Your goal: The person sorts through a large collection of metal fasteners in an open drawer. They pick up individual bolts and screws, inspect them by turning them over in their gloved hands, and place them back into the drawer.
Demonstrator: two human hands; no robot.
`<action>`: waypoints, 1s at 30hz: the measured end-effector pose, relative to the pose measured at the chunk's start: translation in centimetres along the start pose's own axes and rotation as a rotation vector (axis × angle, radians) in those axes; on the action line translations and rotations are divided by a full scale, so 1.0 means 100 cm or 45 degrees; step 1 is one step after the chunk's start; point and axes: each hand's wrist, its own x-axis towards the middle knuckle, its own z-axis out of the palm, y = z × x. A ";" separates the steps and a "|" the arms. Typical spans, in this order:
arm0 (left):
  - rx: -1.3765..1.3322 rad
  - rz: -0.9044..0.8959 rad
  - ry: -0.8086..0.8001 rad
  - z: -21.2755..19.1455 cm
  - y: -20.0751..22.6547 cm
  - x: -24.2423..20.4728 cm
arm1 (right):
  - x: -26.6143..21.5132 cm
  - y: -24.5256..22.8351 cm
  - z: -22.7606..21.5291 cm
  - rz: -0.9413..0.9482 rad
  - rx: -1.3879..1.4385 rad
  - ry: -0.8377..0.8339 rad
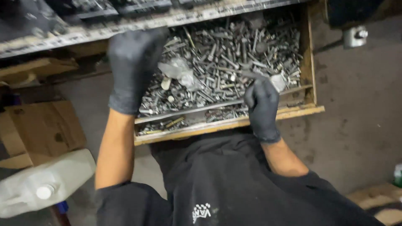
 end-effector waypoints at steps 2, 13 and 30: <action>-0.263 0.110 -0.109 0.018 0.026 -0.040 | 0.004 0.005 -0.013 -0.058 0.036 0.012; -0.637 0.677 -0.269 0.028 0.118 -0.089 | 0.001 0.020 -0.033 -0.243 0.010 0.052; -0.701 0.732 -0.316 0.061 0.115 -0.117 | -0.008 0.041 -0.040 -0.179 0.033 0.010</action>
